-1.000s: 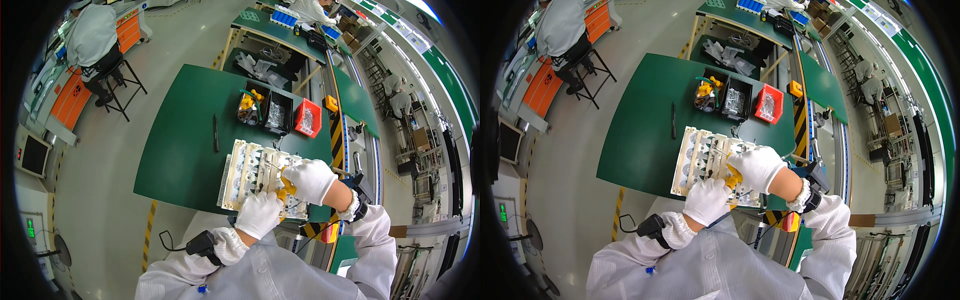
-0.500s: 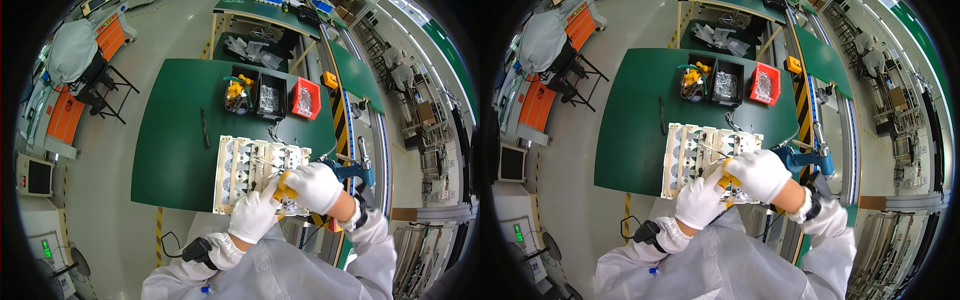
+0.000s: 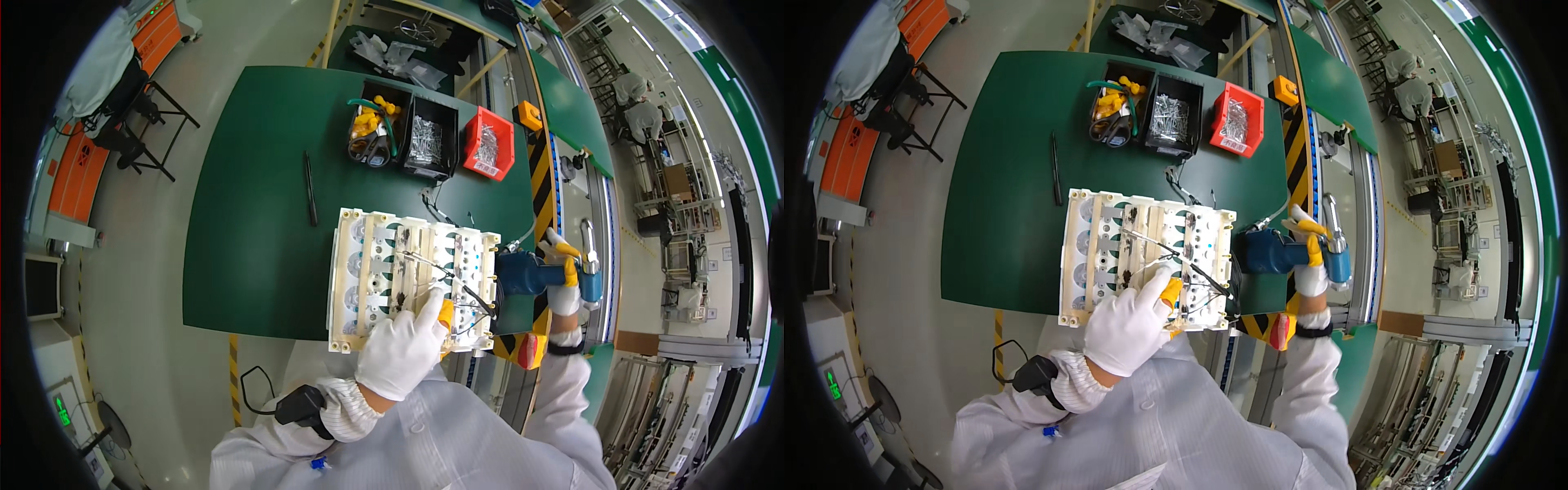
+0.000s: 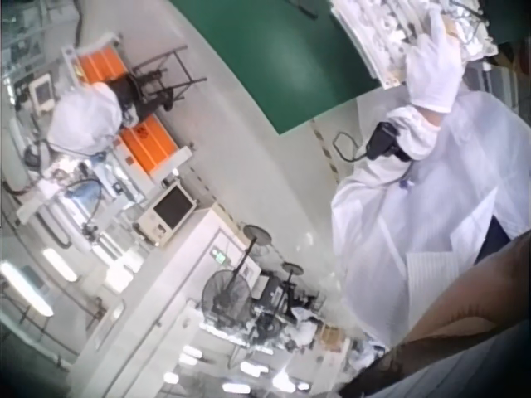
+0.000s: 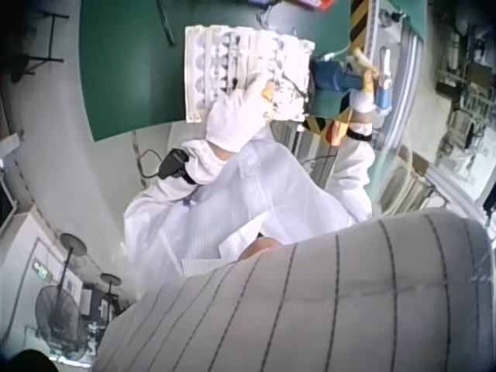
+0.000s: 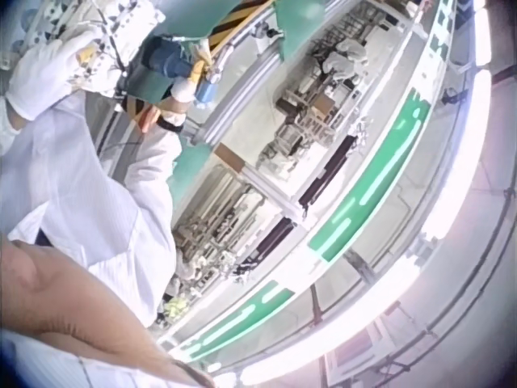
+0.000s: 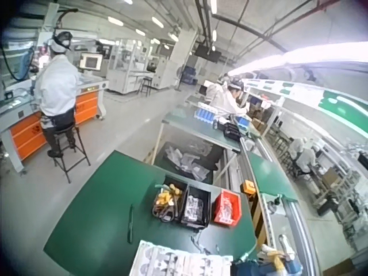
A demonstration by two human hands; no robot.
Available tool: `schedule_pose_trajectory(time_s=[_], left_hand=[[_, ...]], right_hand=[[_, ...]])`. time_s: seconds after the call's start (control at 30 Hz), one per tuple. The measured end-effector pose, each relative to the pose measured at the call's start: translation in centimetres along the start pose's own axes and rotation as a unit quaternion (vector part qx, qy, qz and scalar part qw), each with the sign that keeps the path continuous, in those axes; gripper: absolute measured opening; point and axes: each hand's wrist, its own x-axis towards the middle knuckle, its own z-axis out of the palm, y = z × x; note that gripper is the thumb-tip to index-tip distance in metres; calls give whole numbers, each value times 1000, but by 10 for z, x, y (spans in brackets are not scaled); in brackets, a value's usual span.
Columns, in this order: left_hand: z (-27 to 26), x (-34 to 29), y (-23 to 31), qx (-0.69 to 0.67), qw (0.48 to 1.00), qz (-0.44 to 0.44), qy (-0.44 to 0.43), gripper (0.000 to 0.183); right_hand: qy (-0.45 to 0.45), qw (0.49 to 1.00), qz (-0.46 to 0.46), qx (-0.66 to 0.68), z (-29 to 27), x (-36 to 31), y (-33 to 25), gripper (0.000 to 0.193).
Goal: Manually assembling electronic components into a white plastic housing using tools.
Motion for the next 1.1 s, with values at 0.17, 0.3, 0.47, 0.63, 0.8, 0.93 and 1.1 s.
schedule_pose_trajectory(time_s=[0.17, 0.3, 0.47, 0.63, 0.8, 0.93, 1.1], left_hand=[[8, 1, 4, 27, 999, -24, 21, 33], [1, 1, 5, 47, 997, 4, 65, 35], [2, 1, 1, 29, 998, -21, 59, 41], [5, 0, 2, 65, 996, 6, 67, 35], [3, -3, 1, 72, 995, 18, 61, 31], [2, -4, 4, 51, 997, 5, 61, 31], [4, -1, 9, -75, 986, -90, 121, 41]], right_hand=[[-123, 956, 41, -264, 23, 18, -54, 32], [-385, 847, 36, -365, 63, 11, -136, 21], [-508, 654, -60, -556, 140, 3, -182, 19], [-496, 627, -38, -600, 143, -2, -188, 24], [-477, 610, 86, -627, 139, -5, -181, 24], [-504, 603, 68, -615, 152, -1, -174, 24], [-468, 586, 140, -646, 153, 4, -158, 24]])
